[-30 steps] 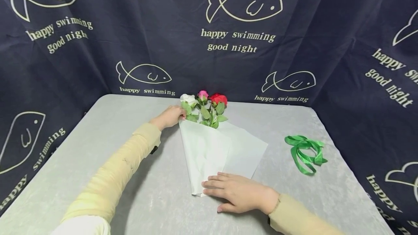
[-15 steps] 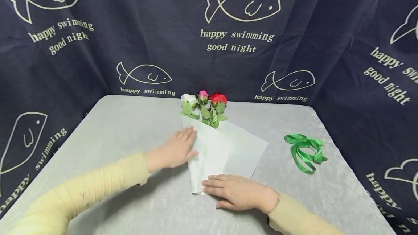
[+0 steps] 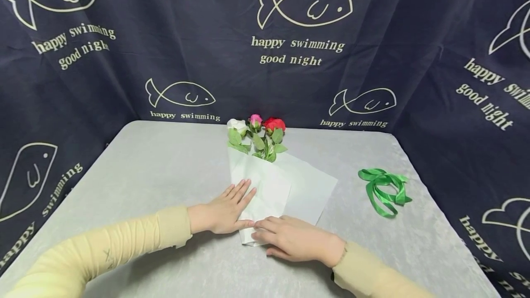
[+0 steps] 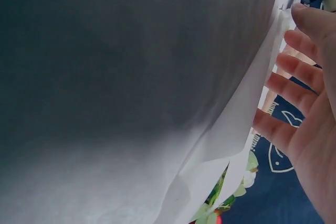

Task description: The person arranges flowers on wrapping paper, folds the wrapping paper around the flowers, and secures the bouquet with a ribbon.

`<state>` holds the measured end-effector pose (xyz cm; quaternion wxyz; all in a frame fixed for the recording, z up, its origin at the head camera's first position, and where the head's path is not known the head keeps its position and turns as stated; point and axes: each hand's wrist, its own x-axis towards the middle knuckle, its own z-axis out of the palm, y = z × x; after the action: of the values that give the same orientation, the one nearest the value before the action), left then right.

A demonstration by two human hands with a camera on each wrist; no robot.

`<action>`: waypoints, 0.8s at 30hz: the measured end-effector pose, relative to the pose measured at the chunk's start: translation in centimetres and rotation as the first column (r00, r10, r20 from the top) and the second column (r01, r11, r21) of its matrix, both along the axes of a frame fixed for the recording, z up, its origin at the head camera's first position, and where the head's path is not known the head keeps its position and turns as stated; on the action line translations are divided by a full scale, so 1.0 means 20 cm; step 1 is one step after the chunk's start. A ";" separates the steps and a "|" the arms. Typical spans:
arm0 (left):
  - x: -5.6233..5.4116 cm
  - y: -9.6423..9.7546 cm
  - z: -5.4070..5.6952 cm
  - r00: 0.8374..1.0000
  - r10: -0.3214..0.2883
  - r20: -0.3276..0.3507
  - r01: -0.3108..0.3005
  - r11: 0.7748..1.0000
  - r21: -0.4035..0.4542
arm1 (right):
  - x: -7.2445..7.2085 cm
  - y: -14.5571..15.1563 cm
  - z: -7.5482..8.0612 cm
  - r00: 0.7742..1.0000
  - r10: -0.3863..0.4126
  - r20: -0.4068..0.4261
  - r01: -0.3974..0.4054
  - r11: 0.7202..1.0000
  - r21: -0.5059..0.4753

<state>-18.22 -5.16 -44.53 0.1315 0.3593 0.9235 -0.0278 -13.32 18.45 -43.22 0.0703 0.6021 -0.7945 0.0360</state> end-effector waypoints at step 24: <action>-0.11 -0.07 -0.09 0.999 0.007 0.051 -0.010 0.999 0.053 | 0.02 -0.05 -0.04 0.994 0.002 0.112 -0.019 0.988 0.155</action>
<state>-20.43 -6.51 -46.36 0.1454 0.3594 0.9218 0.0064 -12.85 17.44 -44.07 -0.0215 0.6071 -0.7943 0.0079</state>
